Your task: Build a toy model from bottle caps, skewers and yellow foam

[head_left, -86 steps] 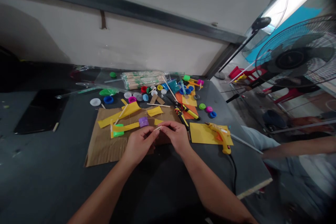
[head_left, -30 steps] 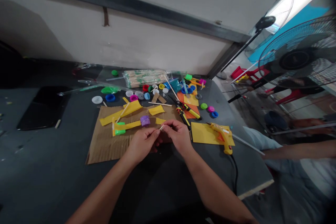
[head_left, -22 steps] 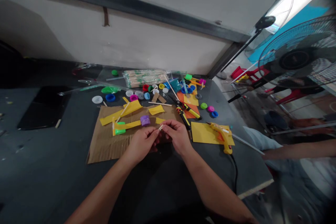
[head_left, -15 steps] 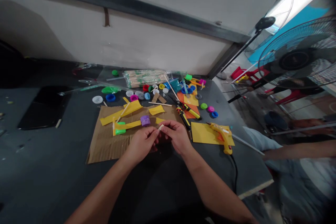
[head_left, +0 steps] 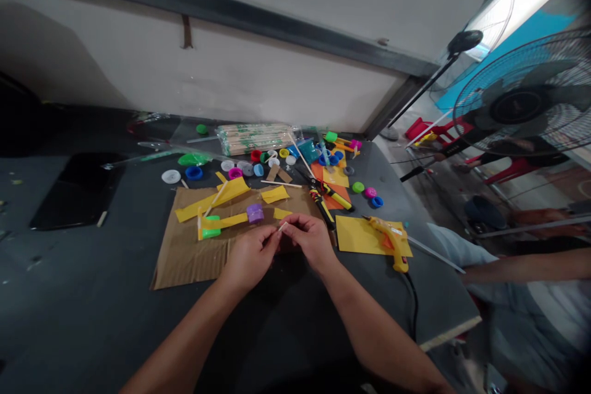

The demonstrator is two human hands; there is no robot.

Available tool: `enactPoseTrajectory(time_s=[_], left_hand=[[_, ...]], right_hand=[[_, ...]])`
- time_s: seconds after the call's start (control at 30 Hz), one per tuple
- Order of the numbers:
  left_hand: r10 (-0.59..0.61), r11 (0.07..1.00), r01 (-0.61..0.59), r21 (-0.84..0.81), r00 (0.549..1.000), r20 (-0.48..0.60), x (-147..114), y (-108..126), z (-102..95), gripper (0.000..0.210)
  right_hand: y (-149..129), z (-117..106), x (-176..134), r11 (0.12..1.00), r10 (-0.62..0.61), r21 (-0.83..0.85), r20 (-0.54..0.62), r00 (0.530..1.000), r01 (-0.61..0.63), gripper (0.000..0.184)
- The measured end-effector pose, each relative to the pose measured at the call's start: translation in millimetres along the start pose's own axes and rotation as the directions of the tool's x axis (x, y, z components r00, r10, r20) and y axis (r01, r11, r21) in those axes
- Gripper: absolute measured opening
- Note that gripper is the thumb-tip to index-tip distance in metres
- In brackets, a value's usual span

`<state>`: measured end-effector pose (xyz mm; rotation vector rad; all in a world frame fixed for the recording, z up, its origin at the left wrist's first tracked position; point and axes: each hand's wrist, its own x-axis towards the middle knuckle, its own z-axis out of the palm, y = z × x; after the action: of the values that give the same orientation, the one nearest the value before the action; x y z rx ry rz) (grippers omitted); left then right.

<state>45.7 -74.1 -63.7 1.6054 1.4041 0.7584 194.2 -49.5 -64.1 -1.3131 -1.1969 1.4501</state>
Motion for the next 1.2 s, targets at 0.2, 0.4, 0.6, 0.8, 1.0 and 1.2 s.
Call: enactPoseTrajectory(time_s=[0.2,0.4,0.6,0.8,1.0,1.2], left_hand=[[-0.036,0.999,0.036,0.021,0.999,-0.008,-1,2,-2.1,0.033],[-0.085,0.996,0.085,-0.009,0.996,0.018,1,-3,2.3,0.028],[-0.088,0.994,0.089,-0.06,0.996,0.016,3,-8,0.9,0.028],[-0.191,0.912,0.195,-0.362,0.98,0.047,4,-1,-0.4,0.032],[-0.271,0.765,0.248,-0.594,0.961,0.053,7,7,-2.7,0.032],[-0.267,0.802,0.287,-0.524,0.957,0.114,4,9,-0.3,0.035]], right_hand=[[-28,-15,4,0.773,-0.326,-0.559,0.058,0.944,0.301,0.018],[-53,-26,67,0.13,-0.334,-0.945,0.242,0.911,0.299,0.025],[-40,-15,99,-0.003,-0.245,-0.957,0.282,0.927,0.291,0.025],[-48,-24,64,0.588,-0.328,-0.78,0.011,0.944,0.213,0.009],[-26,-6,6,0.945,0.099,0.313,0.007,0.995,-0.096,0.025],[-5,0,0,0.91,0.113,0.397,0.031,0.993,-0.116,0.029]])
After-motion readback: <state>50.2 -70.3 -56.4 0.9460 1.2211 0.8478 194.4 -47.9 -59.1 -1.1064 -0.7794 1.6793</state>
